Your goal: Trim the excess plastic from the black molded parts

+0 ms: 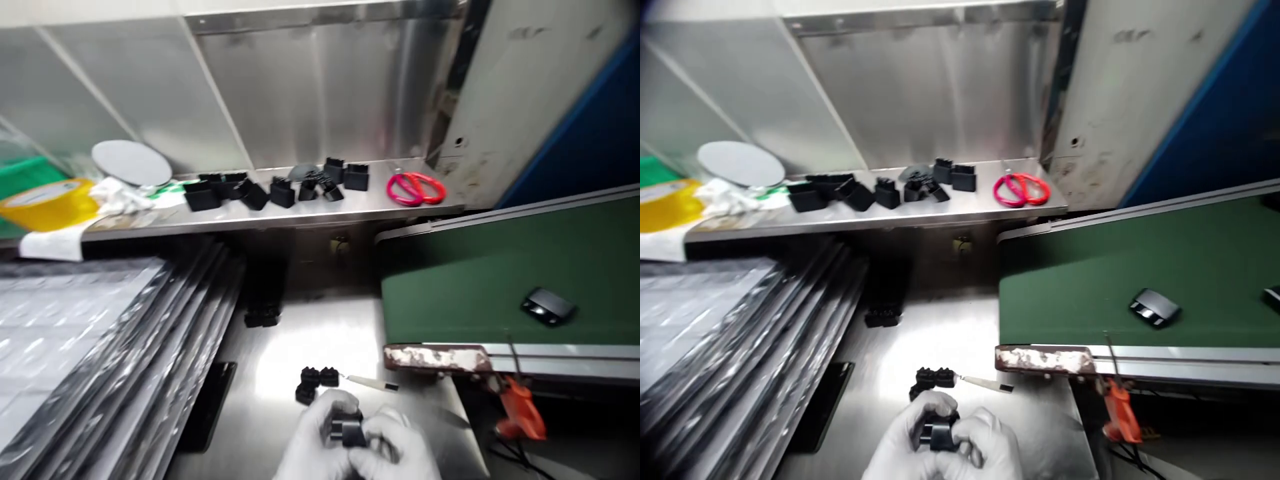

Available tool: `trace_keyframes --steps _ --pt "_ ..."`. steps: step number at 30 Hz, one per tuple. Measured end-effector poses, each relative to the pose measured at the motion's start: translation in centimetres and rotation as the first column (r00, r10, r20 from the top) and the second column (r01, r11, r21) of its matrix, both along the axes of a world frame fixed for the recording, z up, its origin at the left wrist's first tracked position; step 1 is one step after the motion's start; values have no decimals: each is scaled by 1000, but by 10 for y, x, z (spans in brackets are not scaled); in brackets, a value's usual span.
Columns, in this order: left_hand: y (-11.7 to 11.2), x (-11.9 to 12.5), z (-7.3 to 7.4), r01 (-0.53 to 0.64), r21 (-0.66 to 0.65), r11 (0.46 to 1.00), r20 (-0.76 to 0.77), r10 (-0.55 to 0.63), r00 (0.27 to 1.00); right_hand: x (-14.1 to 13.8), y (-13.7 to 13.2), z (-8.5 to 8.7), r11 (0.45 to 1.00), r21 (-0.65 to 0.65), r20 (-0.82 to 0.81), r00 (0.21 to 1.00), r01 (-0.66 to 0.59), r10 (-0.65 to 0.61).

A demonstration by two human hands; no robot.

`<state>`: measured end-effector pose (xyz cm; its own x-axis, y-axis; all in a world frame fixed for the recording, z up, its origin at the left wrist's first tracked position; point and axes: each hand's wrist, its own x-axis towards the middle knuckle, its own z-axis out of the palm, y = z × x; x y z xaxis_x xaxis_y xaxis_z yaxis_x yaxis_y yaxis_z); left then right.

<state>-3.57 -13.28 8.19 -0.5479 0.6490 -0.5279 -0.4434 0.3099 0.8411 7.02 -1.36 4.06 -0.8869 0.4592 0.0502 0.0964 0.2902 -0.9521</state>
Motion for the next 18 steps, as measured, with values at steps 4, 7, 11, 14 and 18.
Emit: trace_keyframes --steps 4,7,11,14,18 --pt "-49 -6 14 26 -45 999 57 -24 998 -18 -13 25 920 296 -236 914 -257 331" --pt "-81 -14 30 163 56 985 204 -171 964 -26 -22 46 822 374 -225 818 -429 529" --pt "-104 -11 46 197 -61 979 86 -191 978 -29 -34 56 731 503 -213 753 -461 622" --pt "-108 -13 63 176 -12 984 53 -175 983 -24 -41 46 794 391 -277 764 -465 583" --pt "-110 -26 87 251 168 953 125 -273 954 -15 -52 28 884 -56 -336 842 -465 422"
